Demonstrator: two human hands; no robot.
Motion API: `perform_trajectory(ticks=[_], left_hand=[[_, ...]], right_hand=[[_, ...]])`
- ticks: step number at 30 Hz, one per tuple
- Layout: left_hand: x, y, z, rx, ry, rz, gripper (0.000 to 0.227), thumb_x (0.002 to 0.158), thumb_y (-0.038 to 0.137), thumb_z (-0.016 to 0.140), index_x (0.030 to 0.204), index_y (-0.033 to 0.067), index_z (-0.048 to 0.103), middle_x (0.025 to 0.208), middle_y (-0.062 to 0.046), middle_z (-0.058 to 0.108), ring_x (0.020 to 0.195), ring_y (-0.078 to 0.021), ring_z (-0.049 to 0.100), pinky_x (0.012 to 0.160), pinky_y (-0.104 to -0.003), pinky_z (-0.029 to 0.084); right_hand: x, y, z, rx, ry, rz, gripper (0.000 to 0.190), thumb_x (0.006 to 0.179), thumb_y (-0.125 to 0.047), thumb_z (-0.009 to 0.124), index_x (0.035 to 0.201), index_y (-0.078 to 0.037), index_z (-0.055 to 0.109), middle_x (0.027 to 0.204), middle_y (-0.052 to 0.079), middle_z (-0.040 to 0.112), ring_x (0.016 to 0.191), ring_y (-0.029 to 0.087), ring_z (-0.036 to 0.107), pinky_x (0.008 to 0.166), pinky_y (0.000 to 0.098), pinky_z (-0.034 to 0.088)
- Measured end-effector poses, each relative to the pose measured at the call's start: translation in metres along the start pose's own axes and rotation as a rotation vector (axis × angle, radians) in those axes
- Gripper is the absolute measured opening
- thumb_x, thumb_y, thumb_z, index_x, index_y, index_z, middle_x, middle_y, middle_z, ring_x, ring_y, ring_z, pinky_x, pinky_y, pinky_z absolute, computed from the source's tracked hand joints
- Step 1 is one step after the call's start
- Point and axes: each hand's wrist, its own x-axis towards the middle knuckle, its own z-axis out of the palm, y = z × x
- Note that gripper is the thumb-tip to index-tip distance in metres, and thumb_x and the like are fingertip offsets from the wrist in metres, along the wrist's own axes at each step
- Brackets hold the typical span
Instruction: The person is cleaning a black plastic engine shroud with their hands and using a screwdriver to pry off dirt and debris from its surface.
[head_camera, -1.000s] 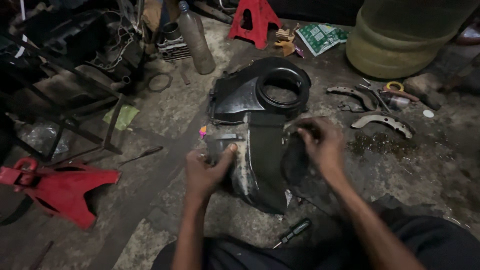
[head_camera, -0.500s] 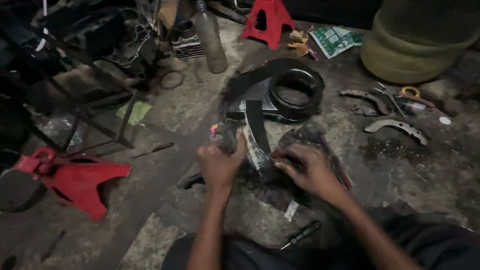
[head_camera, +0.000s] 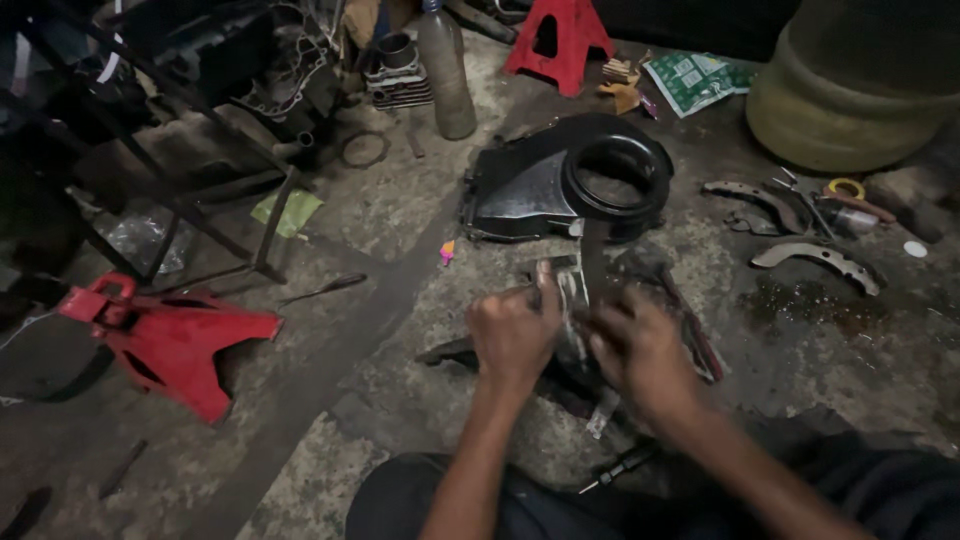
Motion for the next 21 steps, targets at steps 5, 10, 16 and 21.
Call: perform_trajectory(ticks=[5, 10, 16, 21], left_hand=[[0.0, 0.006, 0.0, -0.067, 0.042, 0.159, 0.045, 0.098, 0.031, 0.063, 0.062, 0.0046, 0.073, 0.06, -0.017, 0.066, 0.049, -0.0346, 0.065, 0.055, -0.045, 0.053], [0.0, 0.01, 0.016, -0.085, 0.047, 0.198, 0.049, 0.096, 0.025, 0.068, 0.053, 0.0036, 0.064, 0.055, -0.016, 0.063, 0.046, -0.0341, 0.062, 0.051, -0.044, 0.051], [0.009, -0.006, 0.016, 0.073, 0.211, 0.159, 0.047, 0.094, 0.021, 0.07, 0.051, 0.0028, 0.064, 0.052, -0.017, 0.062, 0.041, -0.0328, 0.059, 0.044, -0.044, 0.047], [0.02, -0.005, 0.017, 0.104, 0.331, 0.177, 0.043, 0.096, 0.017, 0.069, 0.056, 0.0013, 0.067, 0.057, -0.018, 0.064, 0.044, -0.0327, 0.061, 0.044, -0.044, 0.044]], right_hand=[[0.006, 0.01, 0.007, 0.078, 0.086, 0.01, 0.028, 0.083, -0.004, 0.073, 0.111, -0.004, 0.073, 0.104, 0.016, 0.069, 0.091, 0.033, 0.071, 0.078, 0.0403, 0.057], [0.02, 0.024, 0.006, -0.015, 0.202, 0.036, 0.025, 0.085, -0.004, 0.075, 0.109, -0.004, 0.074, 0.104, 0.017, 0.07, 0.096, 0.037, 0.069, 0.082, 0.0446, 0.055], [-0.01, 0.03, 0.015, -0.026, -0.162, 0.043, 0.026, 0.079, -0.005, 0.074, 0.105, -0.006, 0.075, 0.105, 0.021, 0.065, 0.091, 0.04, 0.068, 0.079, 0.0462, 0.055], [-0.005, 0.03, 0.018, -0.027, -0.017, -0.003, 0.024, 0.084, -0.005, 0.072, 0.108, -0.002, 0.071, 0.107, 0.022, 0.065, 0.094, 0.042, 0.067, 0.079, 0.0443, 0.056]])
